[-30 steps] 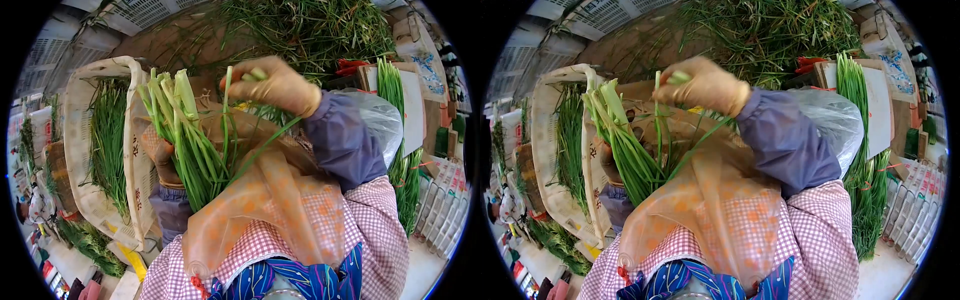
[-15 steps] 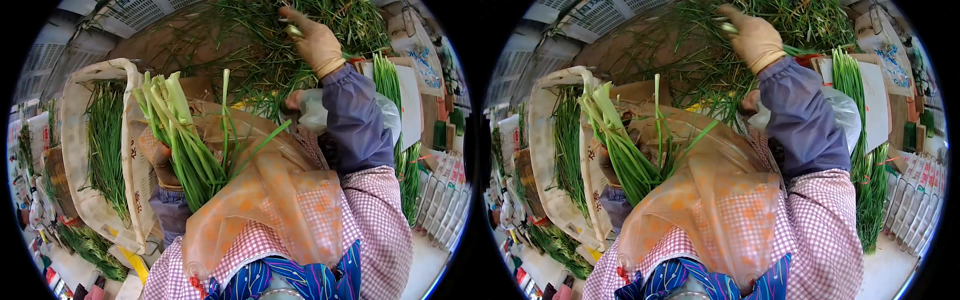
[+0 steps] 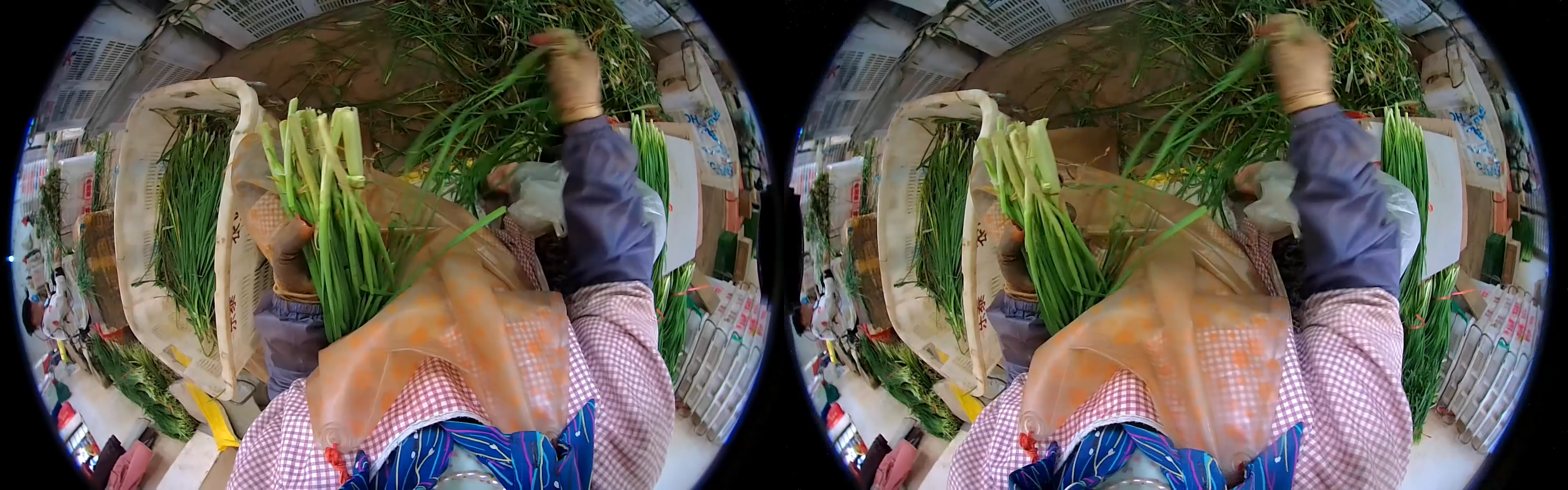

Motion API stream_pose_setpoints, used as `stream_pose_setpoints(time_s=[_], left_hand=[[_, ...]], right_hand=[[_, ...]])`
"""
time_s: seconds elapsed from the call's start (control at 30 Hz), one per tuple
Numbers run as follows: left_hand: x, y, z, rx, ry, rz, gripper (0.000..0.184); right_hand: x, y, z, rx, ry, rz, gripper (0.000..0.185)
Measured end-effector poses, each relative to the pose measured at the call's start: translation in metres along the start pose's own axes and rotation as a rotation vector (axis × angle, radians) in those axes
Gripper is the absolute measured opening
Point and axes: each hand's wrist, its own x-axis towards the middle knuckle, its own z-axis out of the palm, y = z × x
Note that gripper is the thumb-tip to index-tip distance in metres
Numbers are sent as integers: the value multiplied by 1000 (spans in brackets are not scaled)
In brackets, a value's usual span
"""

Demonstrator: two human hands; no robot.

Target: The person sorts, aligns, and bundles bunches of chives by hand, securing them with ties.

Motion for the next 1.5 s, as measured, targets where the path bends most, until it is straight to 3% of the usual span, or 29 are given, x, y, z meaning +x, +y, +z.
stream_pose_setpoints(time_s=[0.07, 0.1, 0.17, 0.23, 0.33, 0.4, 0.53, 0.6, 0.63, 0.73, 0.8, 0.93, 1.0, 1.07, 1.13, 1.17, 1.23, 1.27, 1.3, 1.33, 1.4, 1.43, 1.5], left_hand=[[2, -2, 1, 21, 70, 48, 49], [5, -3, 6, 49, 129, 44, 49], [12, -5, 25, 76, 138, 2, 45], [19, -6, 30, 71, 137, -26, 44], [20, -10, 37, 94, 214, -27, 42], [18, -10, 39, 123, 282, 2, 42], [15, -8, 36, 116, 273, 3, 43], [15, -7, 33, 99, 240, -3, 43], [14, -6, 30, 101, 227, -17, 43], [17, -6, 23, 114, 190, -47, 50], [18, -7, 24, 130, 169, -63, 58], [17, -4, 20, 165, 174, -95, 63], [16, -4, 17, 123, 115, -131, 63], [12, -6, 20, 138, 251, -51, 61], [10, -4, 19, 156, 225, -41, 60], [12, -3, 18, 172, 193, -32, 58], [14, -4, 14, 142, 162, -46, 59], [14, -5, 12, 117, 137, -61, 59], [14, -6, 13, 115, 140, -57, 59], [15, -5, 15, 139, 188, -51, 60], [15, -6, 20, 168, 243, -50, 61], [15, -7, 24, 192, 258, -42, 61], [16, -8, 26, 219, 270, -32, 60]], right_hand=[[23, 10, -41, -393, 228, -294, 31], [19, -11, -37, -393, 226, -302, 31], [-19, -58, -18, 209, -105, -92, 20], [-52, -79, 12, 420, -424, -208, 17], [-101, -114, 48, 321, -579, -99, 30], [-111, -112, 64, 519, -706, 300, 26], [-115, -100, 74, 359, -782, 214, 21], [-113, -93, 69, 280, -740, -15, 16], [-111, -92, 66, 273, -740, -17, 16], [-100, -76, 60, 310, -525, 226, 12], [-84, -72, 54, 542, -484, 430, 11], [-63, -60, 41, 624, -367, 510, 8], [-46, -60, 30, 508, -29, 448, 8], [1, -15, -7, 739, 255, 470, 8], [27, 20, -37, 644, 576, 264, 18], [26, 21, -41, 643, 578, 256, 18], [16, 22, -47, 142, 260, 65, 32], [1, 16, -35, -15, 129, 83, 42], [-21, -16, -15, -66, 43, 35, 46], [-37, -28, -3, 153, -170, 132, 40], [-72, -84, 25, 235, -406, 284, 22], [-85, -96, 39, 245, -444, 168, 26], [-91, -111, 59, 93, -719, 166, 23]])
